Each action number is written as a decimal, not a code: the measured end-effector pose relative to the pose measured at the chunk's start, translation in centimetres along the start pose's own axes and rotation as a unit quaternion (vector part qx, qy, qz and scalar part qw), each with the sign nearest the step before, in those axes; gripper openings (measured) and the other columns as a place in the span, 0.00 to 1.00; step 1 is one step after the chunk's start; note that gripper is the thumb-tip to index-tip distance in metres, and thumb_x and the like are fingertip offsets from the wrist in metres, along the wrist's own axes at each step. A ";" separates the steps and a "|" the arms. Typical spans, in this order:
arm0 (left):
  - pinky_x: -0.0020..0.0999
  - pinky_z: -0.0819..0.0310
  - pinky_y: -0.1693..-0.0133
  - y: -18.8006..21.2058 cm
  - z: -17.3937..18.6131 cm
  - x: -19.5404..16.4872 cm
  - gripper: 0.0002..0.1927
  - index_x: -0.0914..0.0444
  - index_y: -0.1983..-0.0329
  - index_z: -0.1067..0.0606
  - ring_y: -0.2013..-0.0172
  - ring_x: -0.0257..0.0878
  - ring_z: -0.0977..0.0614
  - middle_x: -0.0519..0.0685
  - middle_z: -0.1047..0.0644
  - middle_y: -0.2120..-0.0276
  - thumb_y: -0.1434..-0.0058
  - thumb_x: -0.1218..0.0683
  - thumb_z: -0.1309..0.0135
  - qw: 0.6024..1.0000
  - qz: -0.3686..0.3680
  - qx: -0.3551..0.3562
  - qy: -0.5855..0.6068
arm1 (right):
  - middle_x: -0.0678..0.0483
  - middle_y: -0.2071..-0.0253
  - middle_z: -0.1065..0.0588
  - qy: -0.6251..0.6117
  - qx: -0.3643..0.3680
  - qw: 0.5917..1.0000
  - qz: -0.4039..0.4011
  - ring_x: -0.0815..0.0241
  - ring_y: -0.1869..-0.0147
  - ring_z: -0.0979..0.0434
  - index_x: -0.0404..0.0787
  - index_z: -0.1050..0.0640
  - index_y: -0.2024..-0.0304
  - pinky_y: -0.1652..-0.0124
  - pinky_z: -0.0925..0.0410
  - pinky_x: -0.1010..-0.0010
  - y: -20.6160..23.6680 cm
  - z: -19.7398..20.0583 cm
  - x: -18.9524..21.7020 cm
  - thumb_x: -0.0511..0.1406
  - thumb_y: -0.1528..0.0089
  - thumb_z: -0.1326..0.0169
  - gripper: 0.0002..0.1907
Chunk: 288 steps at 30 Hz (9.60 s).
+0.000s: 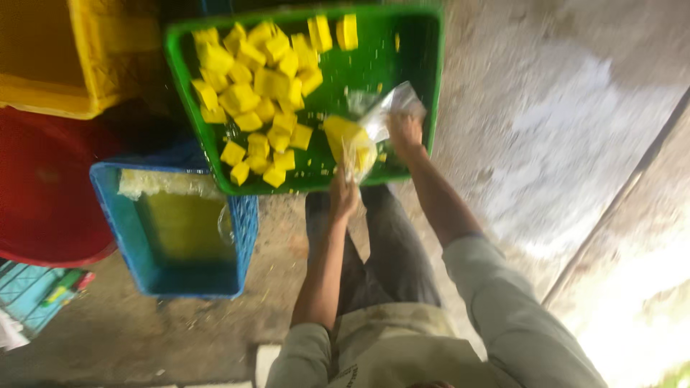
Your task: The person picks yellow tofu blocks one at a time from a green tray, inserts each block into a clear plastic bag, and places the bagged tofu into a blue tub filled with liquid. The person repeats this bagging cycle continuously throughout the clip.
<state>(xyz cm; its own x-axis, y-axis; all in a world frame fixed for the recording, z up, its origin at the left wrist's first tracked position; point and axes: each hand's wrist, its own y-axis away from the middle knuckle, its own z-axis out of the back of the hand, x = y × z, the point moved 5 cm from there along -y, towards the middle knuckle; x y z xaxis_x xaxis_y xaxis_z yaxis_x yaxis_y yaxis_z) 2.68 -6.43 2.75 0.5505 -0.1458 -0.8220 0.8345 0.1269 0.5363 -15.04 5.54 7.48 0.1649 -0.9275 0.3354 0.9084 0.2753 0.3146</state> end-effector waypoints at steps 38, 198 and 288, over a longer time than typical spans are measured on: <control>0.48 0.29 0.42 24.9 23.2 -30.0 0.14 0.59 0.67 0.21 0.44 0.51 0.21 0.53 0.21 0.44 0.37 0.45 0.38 0.793 -0.528 -0.052 -0.298 | 0.48 0.55 0.18 -0.330 0.038 0.935 0.126 0.57 0.53 0.18 0.42 0.21 0.46 0.54 0.25 0.66 26.6 22.6 19.7 0.32 0.39 0.45 0.18; 0.37 0.38 0.72 -0.2 11.9 15.4 0.17 0.65 0.48 0.27 0.73 0.40 0.29 0.51 0.27 0.66 0.39 0.62 0.39 0.954 0.201 -0.179 0.131 | 0.42 0.43 0.26 -0.259 0.082 0.962 -0.009 0.43 0.41 0.24 0.46 0.26 0.40 0.44 0.28 0.56 4.1 -16.0 6.9 0.36 0.40 0.36 0.25; 0.42 0.29 0.44 -7.2 6.8 10.2 0.26 0.59 0.45 0.20 0.47 0.50 0.23 0.48 0.20 0.46 0.50 0.57 0.29 0.963 -0.124 0.084 -0.224 | 0.45 0.65 0.27 -0.317 0.068 0.907 -0.269 0.48 0.62 0.24 0.39 0.30 0.54 0.59 0.30 0.59 11.7 -16.4 4.0 0.36 0.28 0.49 0.07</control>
<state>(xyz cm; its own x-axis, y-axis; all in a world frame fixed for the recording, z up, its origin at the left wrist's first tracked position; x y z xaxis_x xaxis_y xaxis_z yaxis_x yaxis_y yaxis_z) 2.45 -15.49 -8.16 0.2584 -0.5642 -0.7841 0.9133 -0.1218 0.3886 2.56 0.90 -2.04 -0.5810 -0.6170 0.5307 0.7290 -0.1046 0.6765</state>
